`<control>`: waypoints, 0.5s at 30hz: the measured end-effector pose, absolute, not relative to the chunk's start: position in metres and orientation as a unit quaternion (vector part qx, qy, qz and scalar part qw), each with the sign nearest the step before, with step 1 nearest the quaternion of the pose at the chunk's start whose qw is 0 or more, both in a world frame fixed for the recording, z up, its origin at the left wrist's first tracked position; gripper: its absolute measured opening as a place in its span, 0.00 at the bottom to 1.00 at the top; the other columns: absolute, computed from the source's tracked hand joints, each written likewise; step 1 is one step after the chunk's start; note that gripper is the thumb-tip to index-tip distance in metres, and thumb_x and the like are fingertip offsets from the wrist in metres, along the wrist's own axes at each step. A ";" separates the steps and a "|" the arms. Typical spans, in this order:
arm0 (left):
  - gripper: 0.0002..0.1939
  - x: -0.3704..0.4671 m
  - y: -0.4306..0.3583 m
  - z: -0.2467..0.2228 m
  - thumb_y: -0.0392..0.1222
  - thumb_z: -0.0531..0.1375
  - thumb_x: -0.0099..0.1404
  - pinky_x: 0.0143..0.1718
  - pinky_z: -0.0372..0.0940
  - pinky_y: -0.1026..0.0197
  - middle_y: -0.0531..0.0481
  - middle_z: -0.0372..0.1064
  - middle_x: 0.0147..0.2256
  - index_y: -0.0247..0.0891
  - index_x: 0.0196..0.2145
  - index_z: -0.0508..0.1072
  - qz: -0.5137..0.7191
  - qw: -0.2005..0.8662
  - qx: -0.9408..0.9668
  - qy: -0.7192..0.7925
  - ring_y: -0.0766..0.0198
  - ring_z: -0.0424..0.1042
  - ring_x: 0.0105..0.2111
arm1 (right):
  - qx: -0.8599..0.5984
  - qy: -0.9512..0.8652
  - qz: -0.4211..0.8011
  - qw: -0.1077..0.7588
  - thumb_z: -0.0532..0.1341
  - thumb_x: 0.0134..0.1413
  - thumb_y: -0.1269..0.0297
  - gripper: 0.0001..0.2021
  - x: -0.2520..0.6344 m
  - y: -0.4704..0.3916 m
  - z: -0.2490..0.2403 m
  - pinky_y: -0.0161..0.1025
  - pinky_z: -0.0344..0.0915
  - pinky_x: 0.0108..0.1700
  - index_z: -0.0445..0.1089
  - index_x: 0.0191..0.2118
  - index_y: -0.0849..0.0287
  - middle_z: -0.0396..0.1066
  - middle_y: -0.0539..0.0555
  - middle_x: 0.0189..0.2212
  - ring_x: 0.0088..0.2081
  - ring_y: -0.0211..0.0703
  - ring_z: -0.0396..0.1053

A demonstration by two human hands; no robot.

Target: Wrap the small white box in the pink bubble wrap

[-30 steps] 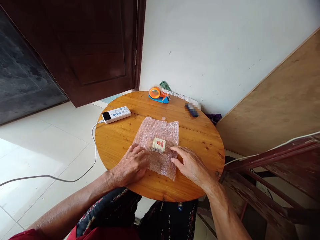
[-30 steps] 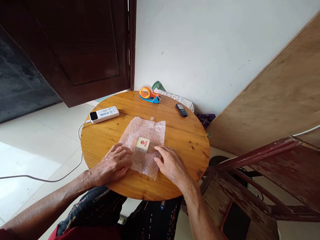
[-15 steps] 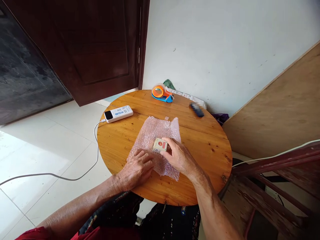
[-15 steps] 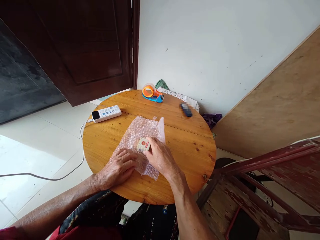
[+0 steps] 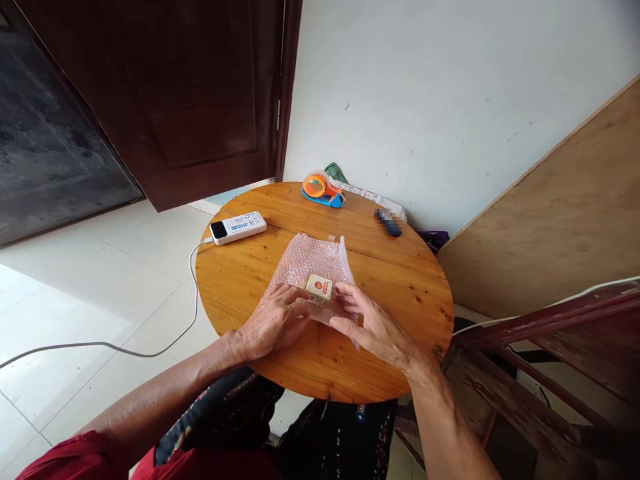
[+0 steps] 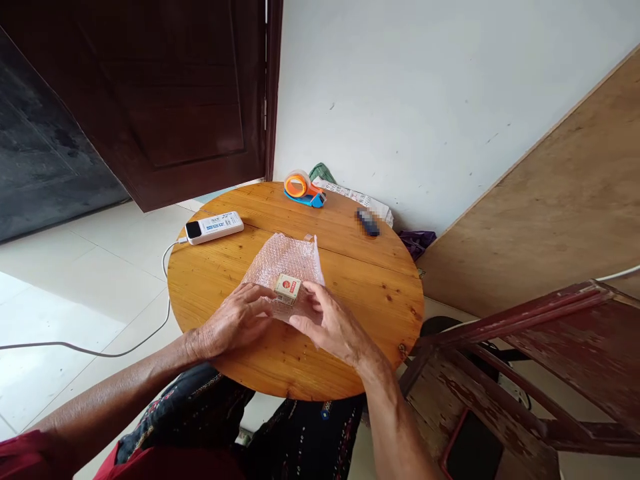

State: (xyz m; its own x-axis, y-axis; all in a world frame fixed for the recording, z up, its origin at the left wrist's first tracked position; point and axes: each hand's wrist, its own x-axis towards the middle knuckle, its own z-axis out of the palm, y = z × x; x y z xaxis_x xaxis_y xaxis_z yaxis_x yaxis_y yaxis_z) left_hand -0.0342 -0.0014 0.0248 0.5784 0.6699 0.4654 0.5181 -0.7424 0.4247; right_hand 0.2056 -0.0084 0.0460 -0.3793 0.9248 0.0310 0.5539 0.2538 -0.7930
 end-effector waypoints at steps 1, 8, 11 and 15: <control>0.05 -0.032 0.003 0.027 0.33 0.57 0.65 0.48 0.66 0.52 0.45 0.74 0.43 0.38 0.32 0.72 0.317 0.129 0.877 0.337 0.57 0.71 0.44 | -0.489 -0.748 0.371 0.252 0.63 0.56 0.52 0.31 0.207 -0.013 0.050 0.56 0.69 0.55 0.58 0.63 0.55 0.65 0.63 0.60 0.56 0.57 0.69; 0.03 -0.020 0.033 0.041 0.33 0.59 0.61 0.45 0.68 0.53 0.43 0.73 0.43 0.37 0.30 0.73 0.333 0.139 0.852 0.381 0.56 0.73 0.41 | -0.560 -0.746 0.244 0.267 0.63 0.54 0.61 0.10 0.197 -0.013 0.055 0.47 0.70 0.48 0.71 0.43 0.55 0.76 0.56 0.43 0.45 0.50 0.74; 0.04 -0.020 0.046 0.044 0.32 0.60 0.59 0.49 0.68 0.54 0.42 0.73 0.48 0.36 0.28 0.73 0.323 0.194 0.838 0.395 0.55 0.74 0.46 | -0.536 -0.752 0.227 0.309 0.57 0.57 0.64 0.08 0.194 0.001 0.051 0.44 0.68 0.48 0.70 0.29 0.57 0.76 0.57 0.44 0.45 0.48 0.74; 0.04 -0.020 0.059 0.045 0.33 0.60 0.59 0.46 0.68 0.59 0.45 0.76 0.45 0.37 0.28 0.73 0.307 0.280 0.820 0.393 0.59 0.75 0.44 | -0.537 -0.738 0.252 0.323 0.58 0.55 0.62 0.08 0.196 0.016 0.050 0.45 0.69 0.48 0.74 0.36 0.57 0.77 0.58 0.44 0.44 0.49 0.74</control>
State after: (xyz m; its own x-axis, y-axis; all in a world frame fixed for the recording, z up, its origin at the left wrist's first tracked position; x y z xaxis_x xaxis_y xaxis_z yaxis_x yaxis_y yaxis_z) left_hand -0.0204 0.0590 0.0455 0.5029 0.8166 0.2831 0.4731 -0.5342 0.7006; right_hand 0.1964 0.0164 0.0499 -0.2150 0.9547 0.2057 0.6300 0.2965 -0.7177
